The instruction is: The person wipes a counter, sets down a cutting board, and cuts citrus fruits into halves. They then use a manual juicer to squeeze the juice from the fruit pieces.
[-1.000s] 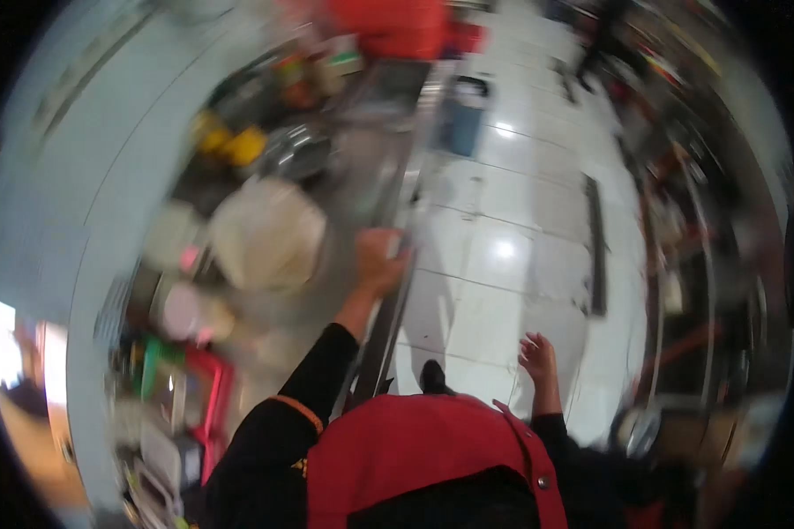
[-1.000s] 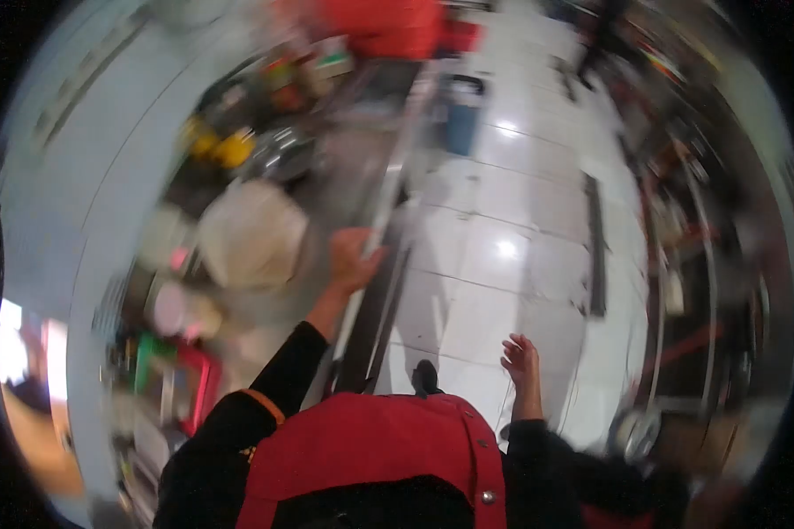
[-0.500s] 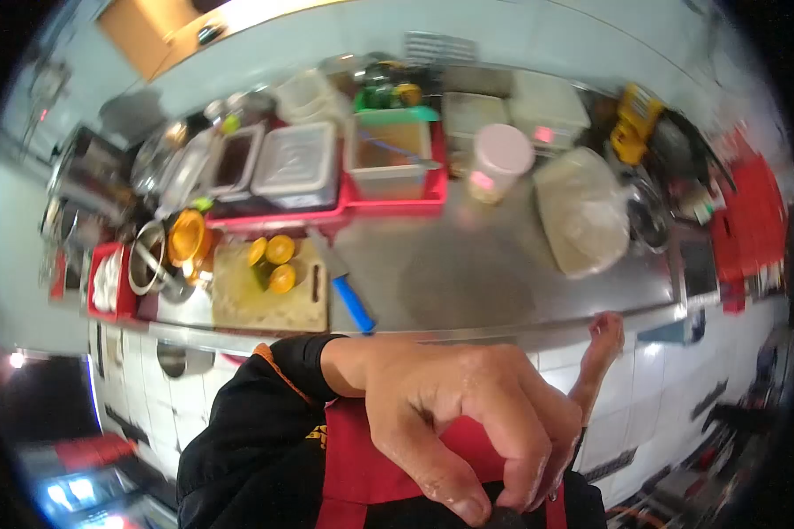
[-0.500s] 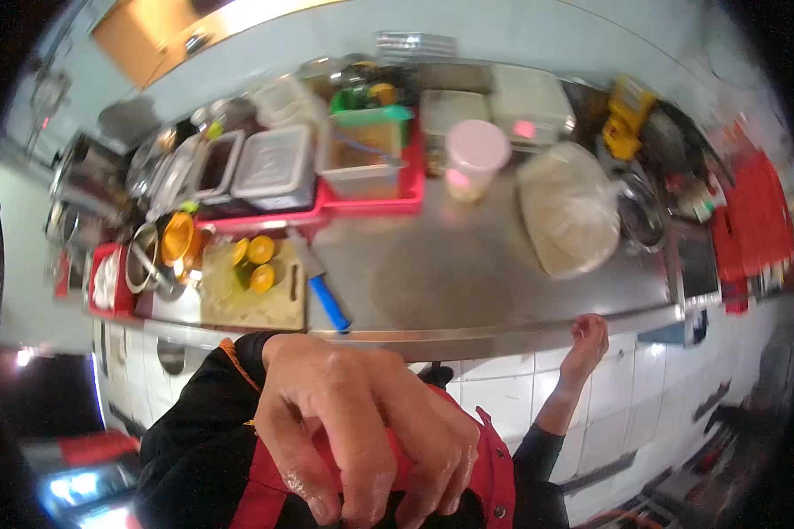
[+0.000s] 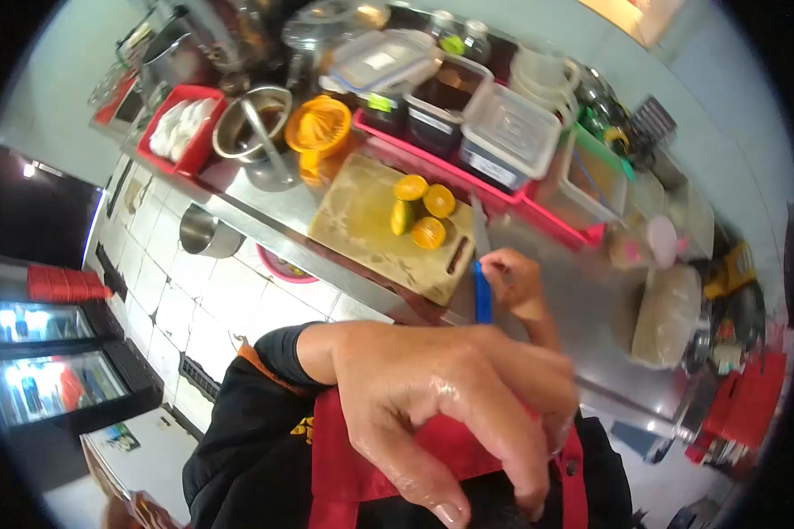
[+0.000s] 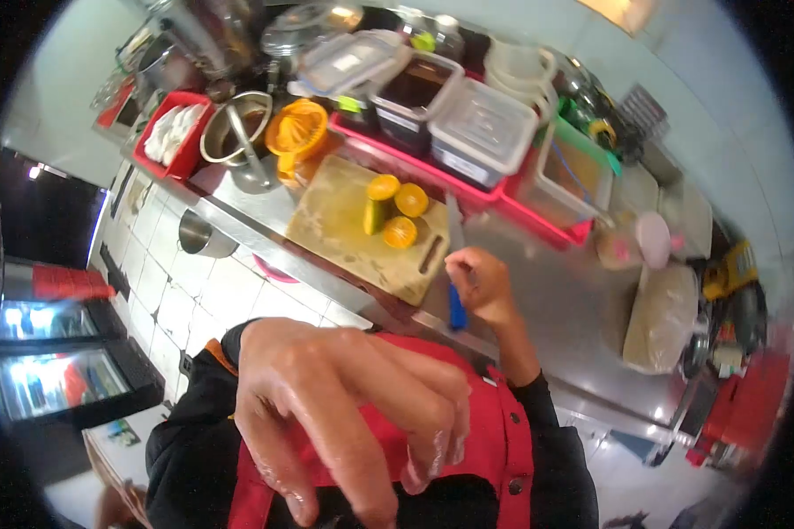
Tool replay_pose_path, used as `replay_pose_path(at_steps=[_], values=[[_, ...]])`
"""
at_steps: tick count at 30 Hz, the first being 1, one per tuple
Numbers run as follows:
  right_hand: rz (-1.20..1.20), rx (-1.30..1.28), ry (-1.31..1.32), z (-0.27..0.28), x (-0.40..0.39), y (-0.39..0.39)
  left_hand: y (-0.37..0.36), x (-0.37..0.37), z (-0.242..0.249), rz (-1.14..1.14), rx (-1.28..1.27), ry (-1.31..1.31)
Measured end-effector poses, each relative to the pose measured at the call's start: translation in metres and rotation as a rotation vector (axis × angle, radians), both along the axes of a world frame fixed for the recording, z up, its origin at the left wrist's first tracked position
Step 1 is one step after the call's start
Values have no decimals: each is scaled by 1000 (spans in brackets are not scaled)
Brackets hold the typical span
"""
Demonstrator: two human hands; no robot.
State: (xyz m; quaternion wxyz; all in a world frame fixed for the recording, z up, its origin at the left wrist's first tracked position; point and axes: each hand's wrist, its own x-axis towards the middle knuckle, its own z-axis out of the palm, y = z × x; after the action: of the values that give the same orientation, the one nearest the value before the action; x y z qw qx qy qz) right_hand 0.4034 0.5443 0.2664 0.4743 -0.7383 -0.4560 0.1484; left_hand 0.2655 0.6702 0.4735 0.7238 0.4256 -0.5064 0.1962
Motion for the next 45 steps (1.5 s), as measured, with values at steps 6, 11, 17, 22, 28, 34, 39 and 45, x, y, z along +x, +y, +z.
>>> replay_pose_path(at_steps=[6, 11, 17, 22, 28, 34, 39, 45], values=[[179, -5, -117, -2, -11, 57, 25, -41, -25, -21, 67, 226], [231, -79, -202, -11, -5, 53, 25, -48, -24, 46, -41, 259], [218, -109, -238, -35, 3, 24, 0, -59, -25, 178, -43, 287], [291, -85, -232, -22, -7, 30, -18, -68, -29, 318, -105, 255], [456, -26, -145, -5, -31, 71, -11, -111, -29, 533, -60, 271], [628, 65, -284, 17, -78, 109, -1, -162, -32, 537, -88, 320], [750, -23, -213, 29, -144, 146, 27, -221, -24, 590, -88, 239], [972, 26, -237, 30, -240, 211, 55, -301, 1, 674, -109, 279]])
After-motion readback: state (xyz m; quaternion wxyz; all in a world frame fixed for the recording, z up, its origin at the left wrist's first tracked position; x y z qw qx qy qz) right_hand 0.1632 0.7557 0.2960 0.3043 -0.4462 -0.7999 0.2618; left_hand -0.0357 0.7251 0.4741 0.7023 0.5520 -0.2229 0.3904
